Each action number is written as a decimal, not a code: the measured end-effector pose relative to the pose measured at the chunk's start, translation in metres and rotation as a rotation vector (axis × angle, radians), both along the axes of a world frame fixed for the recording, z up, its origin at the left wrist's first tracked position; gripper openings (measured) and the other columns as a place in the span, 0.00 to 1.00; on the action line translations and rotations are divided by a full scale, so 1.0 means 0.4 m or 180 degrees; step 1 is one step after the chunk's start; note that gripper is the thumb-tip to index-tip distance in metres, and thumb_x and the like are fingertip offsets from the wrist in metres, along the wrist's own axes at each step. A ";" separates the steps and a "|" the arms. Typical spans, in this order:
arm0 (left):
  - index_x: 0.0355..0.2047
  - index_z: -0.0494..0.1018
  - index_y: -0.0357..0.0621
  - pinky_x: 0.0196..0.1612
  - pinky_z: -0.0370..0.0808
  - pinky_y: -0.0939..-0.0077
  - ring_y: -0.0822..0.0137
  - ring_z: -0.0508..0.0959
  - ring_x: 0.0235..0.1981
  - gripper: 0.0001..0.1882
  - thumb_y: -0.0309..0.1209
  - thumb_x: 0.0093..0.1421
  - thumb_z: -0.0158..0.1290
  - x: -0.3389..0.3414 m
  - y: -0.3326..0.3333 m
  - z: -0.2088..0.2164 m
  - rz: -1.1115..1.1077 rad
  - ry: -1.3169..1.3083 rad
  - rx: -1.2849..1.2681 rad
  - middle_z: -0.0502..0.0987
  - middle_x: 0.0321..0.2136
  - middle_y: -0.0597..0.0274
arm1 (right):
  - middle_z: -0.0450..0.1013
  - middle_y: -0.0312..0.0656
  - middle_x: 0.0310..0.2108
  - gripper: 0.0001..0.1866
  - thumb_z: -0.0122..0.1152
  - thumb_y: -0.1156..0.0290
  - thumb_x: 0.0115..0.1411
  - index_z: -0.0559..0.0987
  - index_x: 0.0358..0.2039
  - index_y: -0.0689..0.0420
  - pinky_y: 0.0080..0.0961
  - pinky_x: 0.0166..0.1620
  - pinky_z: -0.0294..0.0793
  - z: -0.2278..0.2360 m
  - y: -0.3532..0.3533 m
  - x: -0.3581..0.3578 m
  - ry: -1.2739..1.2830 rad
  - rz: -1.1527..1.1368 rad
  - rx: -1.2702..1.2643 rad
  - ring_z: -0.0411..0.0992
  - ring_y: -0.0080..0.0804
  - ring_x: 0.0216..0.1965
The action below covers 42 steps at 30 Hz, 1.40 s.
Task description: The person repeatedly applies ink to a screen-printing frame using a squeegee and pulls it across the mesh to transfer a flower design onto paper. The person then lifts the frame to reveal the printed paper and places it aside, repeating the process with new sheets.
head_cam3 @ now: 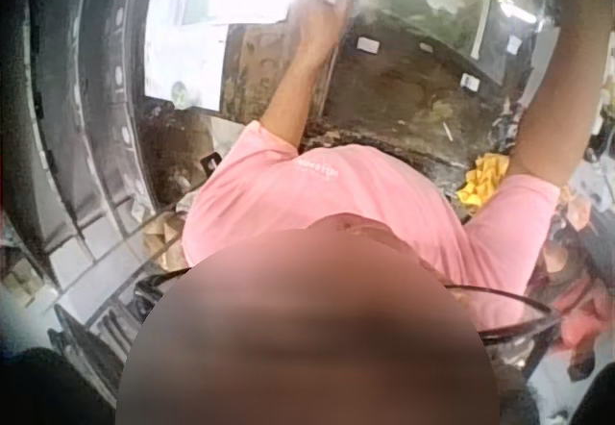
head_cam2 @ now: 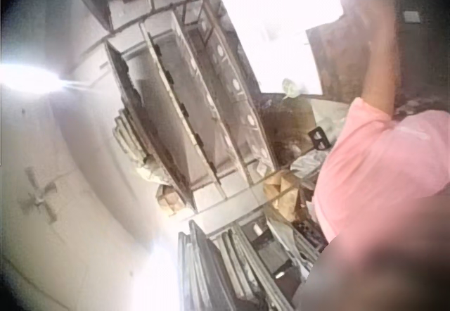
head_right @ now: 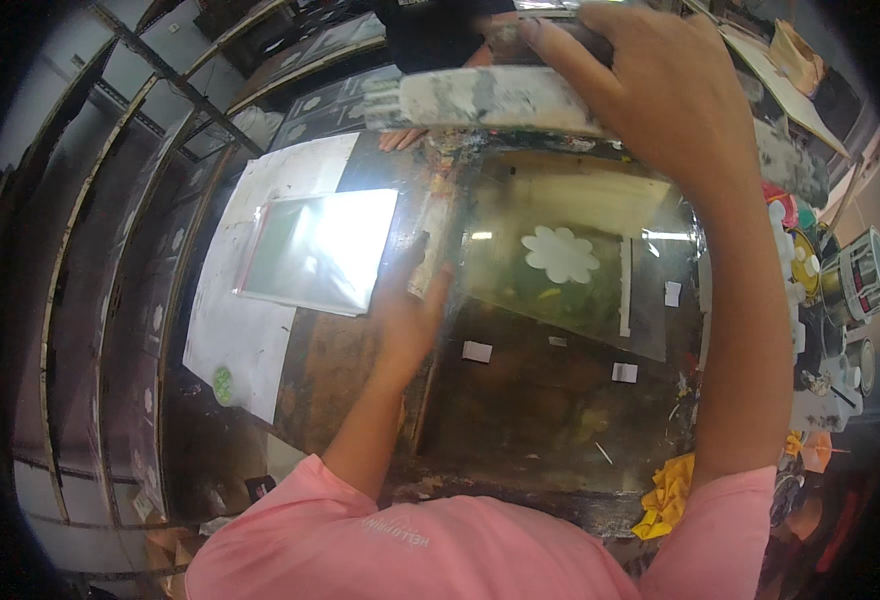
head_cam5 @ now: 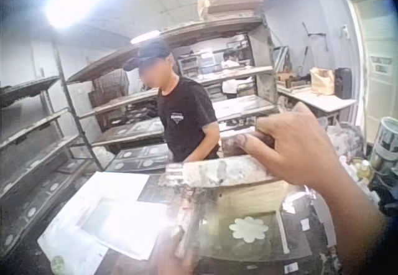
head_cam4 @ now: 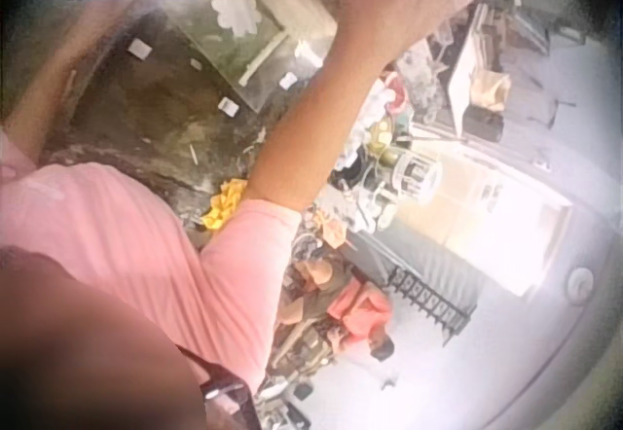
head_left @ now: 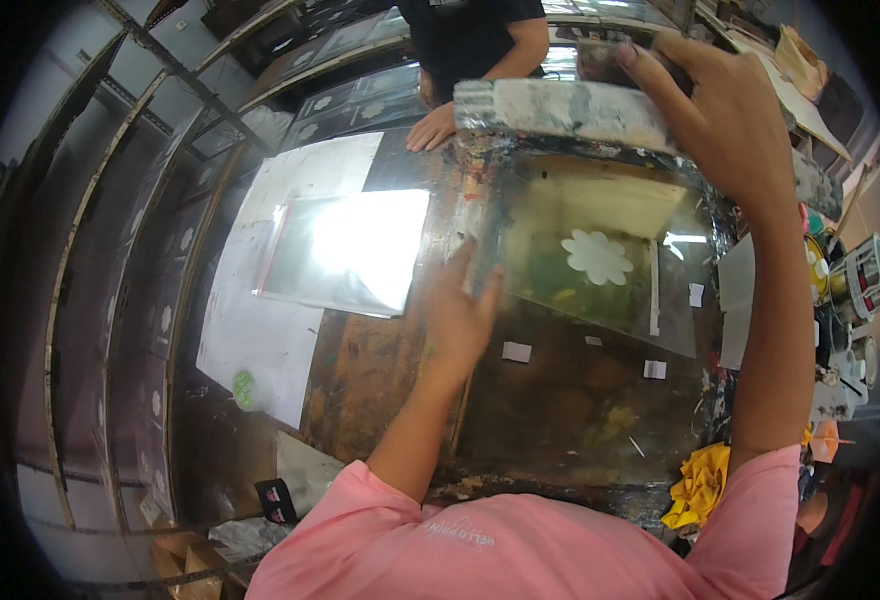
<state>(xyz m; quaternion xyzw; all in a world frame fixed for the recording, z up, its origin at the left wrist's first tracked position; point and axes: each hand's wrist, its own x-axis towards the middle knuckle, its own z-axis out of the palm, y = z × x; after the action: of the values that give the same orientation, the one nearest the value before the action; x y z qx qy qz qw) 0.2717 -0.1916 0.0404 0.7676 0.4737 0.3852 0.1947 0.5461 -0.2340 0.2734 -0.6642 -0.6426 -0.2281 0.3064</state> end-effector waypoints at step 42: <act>0.64 0.75 0.47 0.74 0.46 0.22 0.45 0.70 0.69 0.27 0.49 0.78 0.38 -0.252 0.208 -0.122 -0.0713 0.3029 -0.0675 0.75 0.65 0.47 | 0.80 0.50 0.28 0.29 0.60 0.43 0.68 0.85 0.30 0.60 0.48 0.49 0.66 -0.024 -0.041 -0.022 -0.0178 -0.0083 -0.0153 0.79 0.49 0.37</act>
<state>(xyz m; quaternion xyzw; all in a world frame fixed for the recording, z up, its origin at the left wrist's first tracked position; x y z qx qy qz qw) 0.1707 -0.1086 -0.0085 0.8804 0.4613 -0.0812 0.0742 0.5372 -0.2505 0.2639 -0.6730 -0.6476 -0.2351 0.2692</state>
